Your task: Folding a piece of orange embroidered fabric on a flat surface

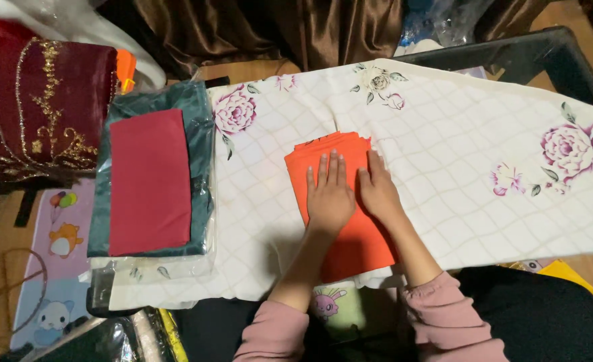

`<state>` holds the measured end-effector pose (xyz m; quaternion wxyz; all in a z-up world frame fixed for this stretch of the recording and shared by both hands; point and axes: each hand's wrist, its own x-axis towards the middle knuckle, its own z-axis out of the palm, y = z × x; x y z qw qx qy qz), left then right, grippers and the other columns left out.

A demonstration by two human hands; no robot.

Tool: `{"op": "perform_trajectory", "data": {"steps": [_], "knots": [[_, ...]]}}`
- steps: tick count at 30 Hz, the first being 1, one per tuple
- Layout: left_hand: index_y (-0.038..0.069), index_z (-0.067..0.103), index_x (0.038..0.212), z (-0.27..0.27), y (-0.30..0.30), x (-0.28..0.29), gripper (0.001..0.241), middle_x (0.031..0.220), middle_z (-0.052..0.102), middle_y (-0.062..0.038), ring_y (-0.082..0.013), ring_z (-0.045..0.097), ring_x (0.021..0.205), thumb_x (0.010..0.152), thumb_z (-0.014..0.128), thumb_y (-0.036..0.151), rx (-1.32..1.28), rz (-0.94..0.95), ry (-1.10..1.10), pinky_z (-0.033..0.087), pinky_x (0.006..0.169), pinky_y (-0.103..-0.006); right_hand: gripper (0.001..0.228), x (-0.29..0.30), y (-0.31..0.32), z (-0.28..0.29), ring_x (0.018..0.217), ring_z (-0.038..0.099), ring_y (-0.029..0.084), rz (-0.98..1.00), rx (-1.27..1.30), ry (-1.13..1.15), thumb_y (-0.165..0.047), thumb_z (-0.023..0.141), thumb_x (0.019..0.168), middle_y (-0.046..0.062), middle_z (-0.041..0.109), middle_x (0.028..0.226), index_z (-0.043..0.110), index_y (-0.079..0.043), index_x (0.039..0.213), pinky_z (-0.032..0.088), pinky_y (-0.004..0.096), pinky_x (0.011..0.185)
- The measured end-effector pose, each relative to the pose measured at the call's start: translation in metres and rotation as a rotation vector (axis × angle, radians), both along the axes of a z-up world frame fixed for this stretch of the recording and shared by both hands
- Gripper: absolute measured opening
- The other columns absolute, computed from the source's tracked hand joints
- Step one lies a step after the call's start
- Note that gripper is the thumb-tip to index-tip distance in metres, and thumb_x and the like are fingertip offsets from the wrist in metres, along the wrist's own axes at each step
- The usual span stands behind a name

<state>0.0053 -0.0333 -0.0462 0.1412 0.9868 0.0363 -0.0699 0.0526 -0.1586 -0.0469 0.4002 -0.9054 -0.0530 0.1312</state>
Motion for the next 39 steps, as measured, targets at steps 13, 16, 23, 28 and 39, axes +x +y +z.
{"op": "perform_trajectory", "data": {"steps": [13,16,23,28,39], "knots": [[0.021,0.022,0.163,-0.020,-0.002,-0.004,0.067,0.173,0.012,0.002,-0.0247,-0.007,0.161,0.100,0.036,0.040,0.036,-0.001,0.063,-0.003,0.128,-0.0450,0.051,-0.001,0.023,0.010,0.154,0.030,0.032,0.415,-0.006,-0.328,-0.038,0.032,0.111,0.009,0.037,0.165,0.045,-0.019,0.156,0.023,0.054,0.124],[0.023,0.016,0.165,-0.018,-0.001,-0.008,0.066,0.175,0.000,0.008,-0.0228,-0.009,0.160,0.103,0.028,0.043,0.051,0.086,0.039,-0.005,0.129,-0.0446,0.055,0.002,0.028,0.010,0.157,0.023,0.027,0.341,-0.179,-0.342,-0.044,0.029,0.110,0.004,0.034,0.168,0.039,-0.022,0.160,0.017,0.052,0.126],[0.025,0.021,0.165,0.000,0.026,-0.039,0.062,0.174,0.014,0.004,-0.0289,0.018,0.158,0.106,0.034,0.034,-0.123,0.402,-0.153,0.026,0.123,-0.0512,0.063,0.002,0.026,0.017,0.159,0.012,0.032,0.170,-0.406,-0.213,-0.046,0.026,0.110,0.013,0.014,0.173,0.020,-0.021,0.167,0.015,0.061,0.124],[0.017,0.012,0.167,-0.001,0.035,-0.057,0.068,0.173,0.016,-0.010,-0.0358,0.017,0.158,0.106,0.030,0.042,-0.168,0.470,-0.116,0.023,0.123,-0.0576,0.072,-0.012,0.001,0.034,0.160,0.003,0.033,0.025,-0.423,-0.194,-0.054,0.021,0.109,0.021,0.009,0.172,0.018,-0.010,0.166,-0.003,0.061,0.124],[0.000,0.040,0.156,-0.017,-0.005,-0.077,0.069,0.162,0.032,-0.031,-0.0548,0.030,0.146,0.092,0.055,0.023,-0.527,0.307,-0.635,0.030,0.118,-0.0596,0.066,-0.076,-0.008,0.000,0.157,0.015,0.027,0.345,-0.351,-0.261,-0.043,0.037,0.107,0.007,0.017,0.172,0.019,-0.019,0.166,0.007,0.057,0.124]]}}
